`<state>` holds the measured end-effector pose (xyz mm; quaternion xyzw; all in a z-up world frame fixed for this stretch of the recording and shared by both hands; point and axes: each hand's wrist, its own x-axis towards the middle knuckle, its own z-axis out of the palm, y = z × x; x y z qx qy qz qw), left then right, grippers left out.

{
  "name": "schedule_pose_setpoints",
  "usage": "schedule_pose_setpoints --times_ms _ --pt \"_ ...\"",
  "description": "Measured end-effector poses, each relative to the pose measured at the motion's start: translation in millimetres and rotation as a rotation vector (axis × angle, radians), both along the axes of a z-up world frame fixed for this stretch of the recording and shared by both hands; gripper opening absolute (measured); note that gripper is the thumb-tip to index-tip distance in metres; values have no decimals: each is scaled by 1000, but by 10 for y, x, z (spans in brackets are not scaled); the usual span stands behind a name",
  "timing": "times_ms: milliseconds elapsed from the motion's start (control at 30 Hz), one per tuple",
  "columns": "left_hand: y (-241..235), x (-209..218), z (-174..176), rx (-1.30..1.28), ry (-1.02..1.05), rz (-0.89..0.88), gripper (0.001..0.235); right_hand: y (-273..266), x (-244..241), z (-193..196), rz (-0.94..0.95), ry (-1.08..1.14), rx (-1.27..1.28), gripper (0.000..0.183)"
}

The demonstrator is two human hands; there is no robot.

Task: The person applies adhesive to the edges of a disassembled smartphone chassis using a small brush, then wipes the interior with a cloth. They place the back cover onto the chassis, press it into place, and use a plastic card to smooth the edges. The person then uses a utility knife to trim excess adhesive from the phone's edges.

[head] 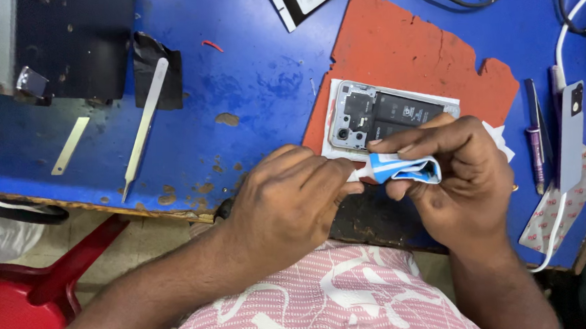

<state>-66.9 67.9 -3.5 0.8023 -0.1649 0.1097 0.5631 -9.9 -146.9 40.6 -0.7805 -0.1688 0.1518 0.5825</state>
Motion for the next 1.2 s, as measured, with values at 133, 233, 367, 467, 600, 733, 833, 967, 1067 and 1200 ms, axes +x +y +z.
schedule_pose_setpoints --times_ms 133,233,367,467,600,733,833,967,1067,1200 --pt "14 11 -51 -1 -2 26 11 56 73 55 26 -13 -90 18" --pt "16 20 -74 -22 19 89 10 120 177 88 -37 -71 -117 7" --pt "90 23 -145 31 9 94 9 217 447 107 -70 -310 -281 14" --pt "98 30 -204 88 -141 -54 6 298 543 69 182 -593 -426 19" --pt "21 44 -253 260 -246 -120 11 361 539 63 219 -637 -526 30" --pt "-11 49 -274 347 -253 -119 12 389 548 33 225 -649 -540 32" --pt "-41 49 -290 371 -230 -135 13 392 563 12 236 -653 -538 31" --pt "-66 53 -304 368 -193 -156 13 377 576 -21 241 -670 -554 30" --pt "-71 54 -309 369 -181 -164 13 359 604 -40 246 -657 -529 26" --pt "-62 56 -296 356 -163 -175 13 363 628 -40 248 -670 -550 29"
